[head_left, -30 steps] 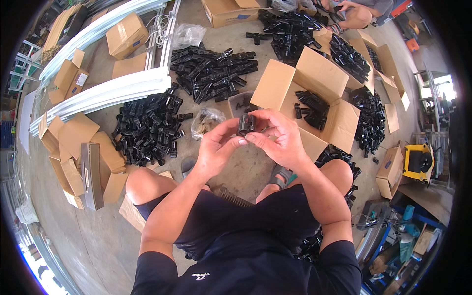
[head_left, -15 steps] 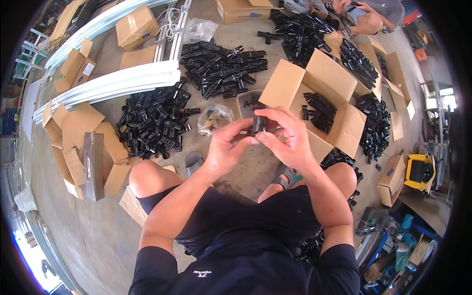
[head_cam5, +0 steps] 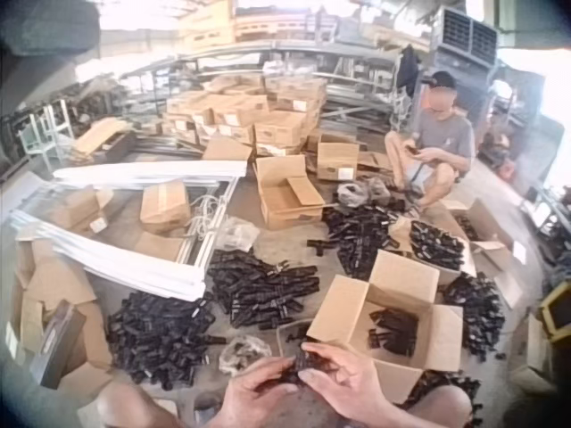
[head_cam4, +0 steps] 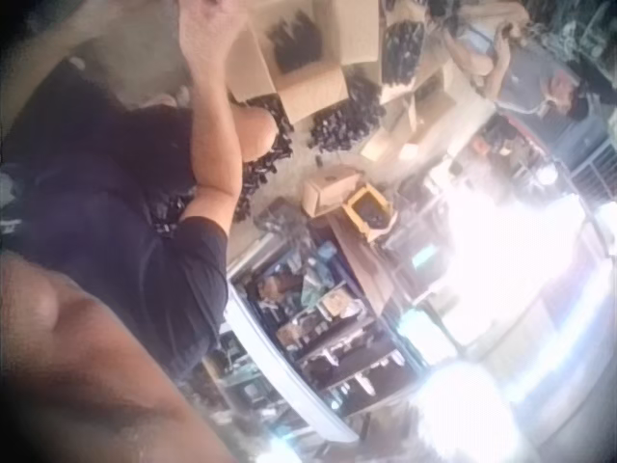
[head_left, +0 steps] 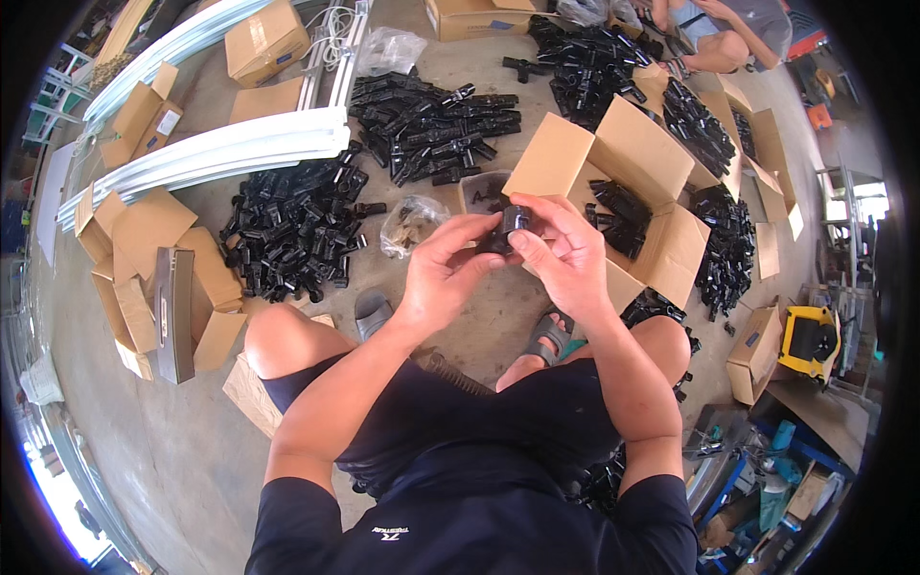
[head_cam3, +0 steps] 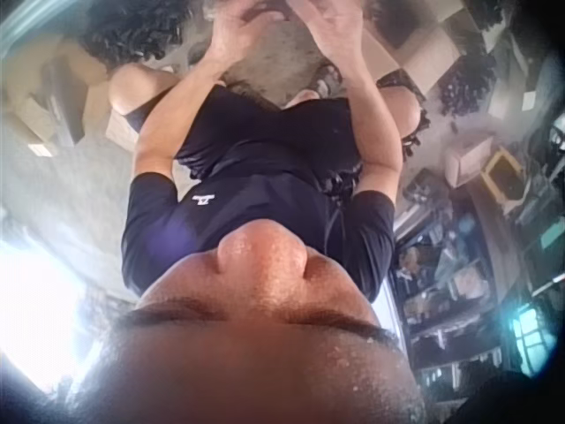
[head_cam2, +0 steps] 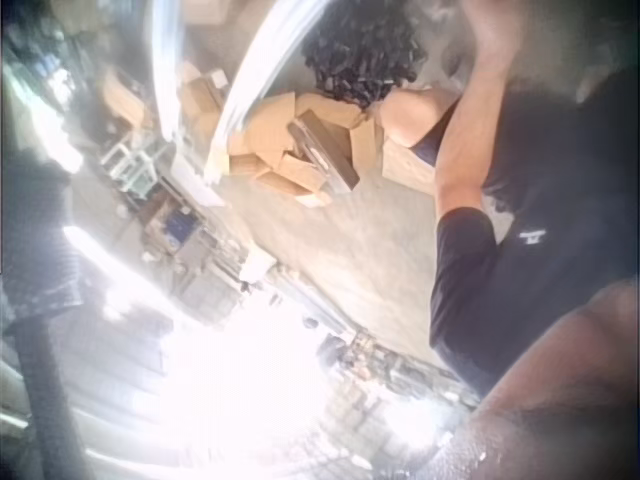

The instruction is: The person picks up small black plastic bracket components from cardboard boxes on the floor, holds them with both hands to pick off small pieces of debris, and places the cleaned parts into a different cardboard box.

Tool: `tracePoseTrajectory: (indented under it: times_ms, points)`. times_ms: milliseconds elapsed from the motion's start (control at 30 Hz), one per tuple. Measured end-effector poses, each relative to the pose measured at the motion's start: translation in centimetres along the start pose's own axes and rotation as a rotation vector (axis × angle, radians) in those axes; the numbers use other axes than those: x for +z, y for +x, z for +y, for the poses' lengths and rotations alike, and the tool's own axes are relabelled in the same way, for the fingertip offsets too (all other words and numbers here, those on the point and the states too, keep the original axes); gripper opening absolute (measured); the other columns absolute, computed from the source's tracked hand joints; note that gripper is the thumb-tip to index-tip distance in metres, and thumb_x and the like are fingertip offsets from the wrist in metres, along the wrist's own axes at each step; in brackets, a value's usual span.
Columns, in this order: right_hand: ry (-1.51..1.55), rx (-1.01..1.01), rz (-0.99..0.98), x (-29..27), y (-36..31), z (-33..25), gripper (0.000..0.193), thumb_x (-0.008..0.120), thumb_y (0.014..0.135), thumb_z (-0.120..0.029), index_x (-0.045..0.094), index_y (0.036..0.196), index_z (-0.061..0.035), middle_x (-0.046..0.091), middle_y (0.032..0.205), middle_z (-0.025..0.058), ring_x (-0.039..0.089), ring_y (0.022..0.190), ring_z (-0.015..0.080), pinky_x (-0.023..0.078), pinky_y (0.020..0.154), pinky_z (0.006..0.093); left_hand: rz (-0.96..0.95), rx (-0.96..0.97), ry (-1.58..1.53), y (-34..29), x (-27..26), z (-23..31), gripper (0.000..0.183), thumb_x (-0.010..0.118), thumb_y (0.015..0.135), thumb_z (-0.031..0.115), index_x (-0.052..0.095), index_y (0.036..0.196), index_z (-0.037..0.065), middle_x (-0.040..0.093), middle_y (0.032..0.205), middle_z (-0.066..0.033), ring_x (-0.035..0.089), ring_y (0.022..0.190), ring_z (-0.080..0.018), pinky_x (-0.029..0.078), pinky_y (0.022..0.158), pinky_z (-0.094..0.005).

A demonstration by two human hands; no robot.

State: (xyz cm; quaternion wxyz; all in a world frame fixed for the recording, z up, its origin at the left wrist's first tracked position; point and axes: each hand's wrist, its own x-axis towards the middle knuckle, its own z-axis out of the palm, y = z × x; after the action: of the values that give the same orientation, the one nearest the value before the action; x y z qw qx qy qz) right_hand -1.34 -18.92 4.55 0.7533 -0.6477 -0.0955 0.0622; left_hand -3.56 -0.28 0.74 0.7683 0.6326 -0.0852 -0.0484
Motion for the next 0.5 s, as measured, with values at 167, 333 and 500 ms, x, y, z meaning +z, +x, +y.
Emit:
tracePoseTrajectory:
  times_ms: [167,333,500]
  points:
    - [-0.001,-0.052,0.006,0.2,-0.11,0.13,0.04,0.073,0.096,0.001,0.063,0.134,0.0055,0.059,0.119,0.0074,0.067,0.099,0.0116,0.058,0.079,0.0224,0.022,0.069,0.034,0.04,-0.06,0.5,0.048,0.071,0.089,-0.013,0.064,0.136,-0.002,0.063,0.129,-0.011,0.064,0.115,-0.0174,0.057,0.097,-0.0294]
    - [-0.026,-0.095,0.004,0.15,-0.33,0.08,0.041,0.072,0.096,0.002,0.062,0.135,0.0054,0.059,0.12,0.0084,0.067,0.097,0.0116,0.058,0.078,0.0222,0.009,0.086,0.0,0.14,-0.06,0.18,0.049,0.072,0.088,-0.014,0.064,0.135,-0.002,0.063,0.13,-0.0117,0.064,0.115,-0.0175,0.056,0.097,-0.0295]
    - [-0.082,-0.129,-0.048,-0.29,-0.29,-0.13,0.041,0.072,0.095,0.003,0.062,0.135,0.0052,0.059,0.121,0.01,0.067,0.098,0.012,0.059,0.079,0.0225,0.009,0.079,-0.032,0.16,0.01,0.37,0.05,0.073,0.087,-0.014,0.063,0.135,-0.003,0.063,0.131,-0.0128,0.065,0.115,-0.0182,0.057,0.098,-0.0303]
